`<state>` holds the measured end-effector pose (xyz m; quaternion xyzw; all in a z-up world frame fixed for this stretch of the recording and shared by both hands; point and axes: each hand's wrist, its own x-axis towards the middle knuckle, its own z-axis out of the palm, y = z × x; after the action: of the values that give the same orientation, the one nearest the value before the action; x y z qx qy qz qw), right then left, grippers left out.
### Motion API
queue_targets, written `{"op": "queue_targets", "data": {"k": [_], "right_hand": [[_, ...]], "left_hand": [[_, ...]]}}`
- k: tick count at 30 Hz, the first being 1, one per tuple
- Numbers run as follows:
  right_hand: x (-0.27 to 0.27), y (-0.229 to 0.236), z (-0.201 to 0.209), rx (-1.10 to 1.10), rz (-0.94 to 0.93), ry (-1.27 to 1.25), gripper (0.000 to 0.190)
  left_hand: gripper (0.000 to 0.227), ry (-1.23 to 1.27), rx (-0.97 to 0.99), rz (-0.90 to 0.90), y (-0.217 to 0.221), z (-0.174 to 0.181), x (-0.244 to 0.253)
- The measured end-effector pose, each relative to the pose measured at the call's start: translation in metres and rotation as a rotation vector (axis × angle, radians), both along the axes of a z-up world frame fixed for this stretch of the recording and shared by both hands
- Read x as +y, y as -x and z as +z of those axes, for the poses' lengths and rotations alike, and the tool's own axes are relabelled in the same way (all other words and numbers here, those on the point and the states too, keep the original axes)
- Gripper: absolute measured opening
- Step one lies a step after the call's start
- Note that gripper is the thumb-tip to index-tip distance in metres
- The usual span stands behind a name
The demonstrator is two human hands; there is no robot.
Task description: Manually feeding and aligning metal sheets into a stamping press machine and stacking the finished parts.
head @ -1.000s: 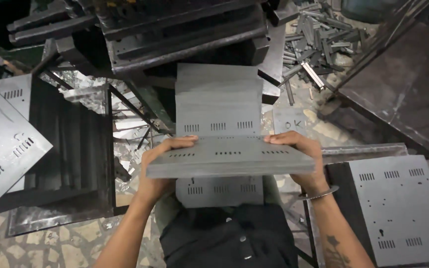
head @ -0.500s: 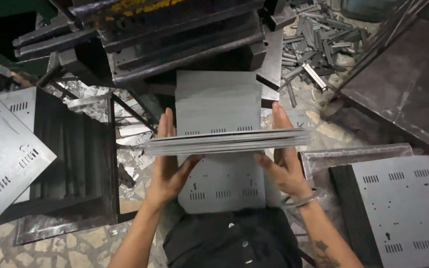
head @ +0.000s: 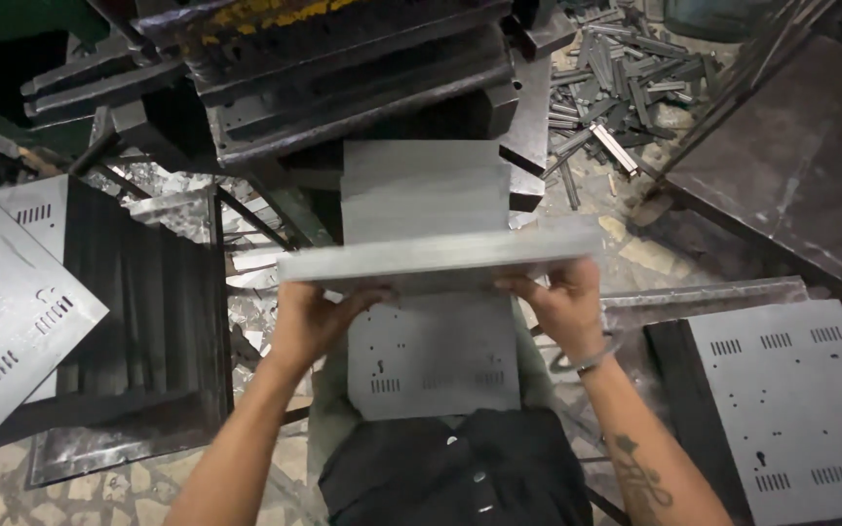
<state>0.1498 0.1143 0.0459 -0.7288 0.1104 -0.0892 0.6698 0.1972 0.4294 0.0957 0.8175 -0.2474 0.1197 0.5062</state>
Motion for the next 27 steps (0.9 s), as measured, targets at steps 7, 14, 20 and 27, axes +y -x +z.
{"op": "queue_targets", "data": {"k": [7,14,20,27], "right_hand": [[0.024,0.031,0.068,0.049,-0.168,-0.041,0.032],[-0.067,0.105,0.076,0.576,-0.493,-0.077,0.049],[-0.179,0.179,0.163,0.759,-0.582,0.413,0.042],[-0.299,0.236,0.183,0.83,-0.612,0.828,0.069]], "left_hand": [[0.04,-0.024,0.536,0.012,0.012,0.05,-0.03],[0.053,0.165,1.173,-0.109,0.057,0.029,-0.149],[0.058,0.145,1.405,-0.389,0.121,0.076,-0.276],[0.043,0.266,1.571,-0.401,0.184,0.079,-0.384]]}}
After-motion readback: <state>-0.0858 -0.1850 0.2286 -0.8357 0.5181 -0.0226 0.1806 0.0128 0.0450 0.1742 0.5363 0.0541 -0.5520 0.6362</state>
